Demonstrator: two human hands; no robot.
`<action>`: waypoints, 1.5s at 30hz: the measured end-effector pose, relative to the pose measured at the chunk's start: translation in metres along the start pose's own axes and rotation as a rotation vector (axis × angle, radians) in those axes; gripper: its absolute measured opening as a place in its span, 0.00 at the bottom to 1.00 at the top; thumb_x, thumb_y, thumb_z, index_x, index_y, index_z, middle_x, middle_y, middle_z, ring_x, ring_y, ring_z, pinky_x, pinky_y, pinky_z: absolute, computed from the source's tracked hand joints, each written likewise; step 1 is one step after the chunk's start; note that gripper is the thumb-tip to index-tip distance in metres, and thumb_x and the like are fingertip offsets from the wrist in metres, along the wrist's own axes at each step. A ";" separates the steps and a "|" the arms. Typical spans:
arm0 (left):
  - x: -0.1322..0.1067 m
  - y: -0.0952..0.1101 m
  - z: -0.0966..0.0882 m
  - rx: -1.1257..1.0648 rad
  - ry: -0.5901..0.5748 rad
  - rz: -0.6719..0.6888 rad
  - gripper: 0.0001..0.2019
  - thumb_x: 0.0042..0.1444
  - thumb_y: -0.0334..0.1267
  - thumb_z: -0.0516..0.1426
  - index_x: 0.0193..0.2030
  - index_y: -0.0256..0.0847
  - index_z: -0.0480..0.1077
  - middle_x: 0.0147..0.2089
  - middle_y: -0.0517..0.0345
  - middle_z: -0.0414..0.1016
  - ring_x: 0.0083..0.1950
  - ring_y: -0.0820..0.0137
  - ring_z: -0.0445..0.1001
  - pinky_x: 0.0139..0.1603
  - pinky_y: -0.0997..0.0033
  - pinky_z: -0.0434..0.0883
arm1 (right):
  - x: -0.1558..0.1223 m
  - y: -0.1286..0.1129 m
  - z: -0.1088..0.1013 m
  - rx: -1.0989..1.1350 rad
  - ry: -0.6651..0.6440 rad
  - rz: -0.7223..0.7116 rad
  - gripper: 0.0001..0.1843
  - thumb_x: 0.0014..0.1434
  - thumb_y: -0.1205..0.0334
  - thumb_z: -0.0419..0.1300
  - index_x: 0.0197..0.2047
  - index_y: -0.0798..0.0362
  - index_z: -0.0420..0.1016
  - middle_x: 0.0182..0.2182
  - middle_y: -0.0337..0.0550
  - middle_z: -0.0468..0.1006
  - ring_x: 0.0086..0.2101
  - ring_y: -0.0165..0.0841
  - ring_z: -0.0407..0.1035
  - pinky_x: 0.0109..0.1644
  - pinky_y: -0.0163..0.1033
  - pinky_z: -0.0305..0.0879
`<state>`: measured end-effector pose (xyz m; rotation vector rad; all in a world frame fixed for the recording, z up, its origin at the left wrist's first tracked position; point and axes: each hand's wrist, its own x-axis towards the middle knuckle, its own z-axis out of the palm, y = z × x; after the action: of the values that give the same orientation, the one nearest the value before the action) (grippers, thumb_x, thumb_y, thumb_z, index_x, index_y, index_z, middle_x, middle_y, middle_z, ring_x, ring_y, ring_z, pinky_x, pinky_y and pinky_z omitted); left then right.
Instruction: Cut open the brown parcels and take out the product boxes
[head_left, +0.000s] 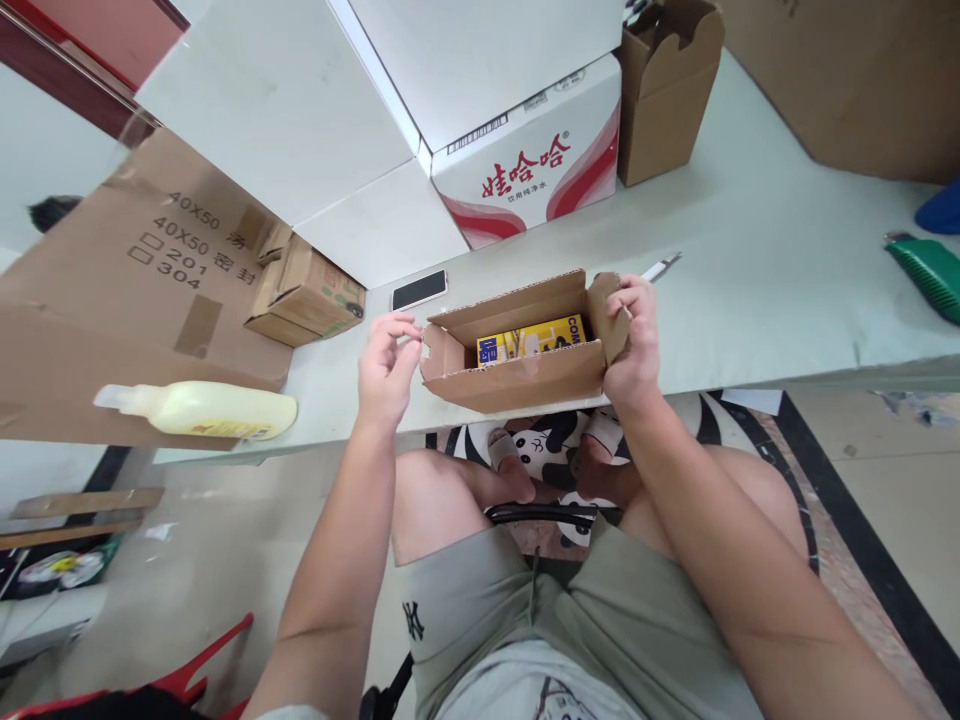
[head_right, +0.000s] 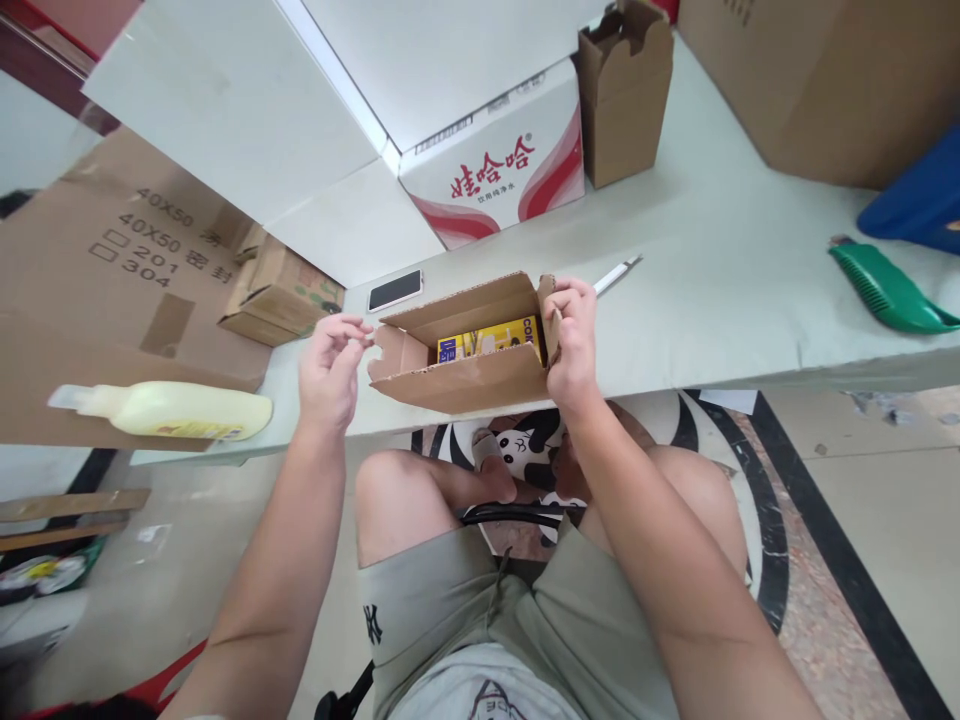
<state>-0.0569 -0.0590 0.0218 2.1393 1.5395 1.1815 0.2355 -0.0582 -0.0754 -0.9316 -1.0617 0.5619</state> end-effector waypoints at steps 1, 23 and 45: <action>0.008 0.014 -0.004 -0.024 -0.014 0.046 0.13 0.63 0.53 0.59 0.40 0.46 0.70 0.46 0.50 0.76 0.52 0.59 0.78 0.53 0.58 0.79 | -0.001 0.001 0.001 0.006 0.031 -0.002 0.30 0.67 0.29 0.41 0.36 0.47 0.65 0.46 0.47 0.65 0.56 0.44 0.66 0.67 0.56 0.63; 0.062 0.065 0.061 0.961 -1.214 0.489 0.34 0.72 0.28 0.43 0.83 0.52 0.45 0.72 0.39 0.69 0.65 0.52 0.77 0.54 0.57 0.77 | -0.005 0.000 0.000 0.084 -0.028 -0.061 0.25 0.69 0.34 0.49 0.39 0.47 0.69 0.48 0.47 0.65 0.54 0.43 0.65 0.71 0.60 0.60; 0.077 0.120 0.105 0.792 -1.286 0.522 0.24 0.75 0.42 0.48 0.74 0.65 0.64 0.73 0.48 0.64 0.68 0.51 0.72 0.61 0.53 0.75 | -0.004 -0.001 0.001 0.075 -0.045 -0.076 0.24 0.72 0.36 0.49 0.39 0.48 0.70 0.46 0.45 0.67 0.53 0.40 0.67 0.61 0.51 0.65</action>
<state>0.1088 -0.0145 0.0642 2.8094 0.8230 -0.9177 0.2334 -0.0617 -0.0761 -0.8127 -1.1047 0.5585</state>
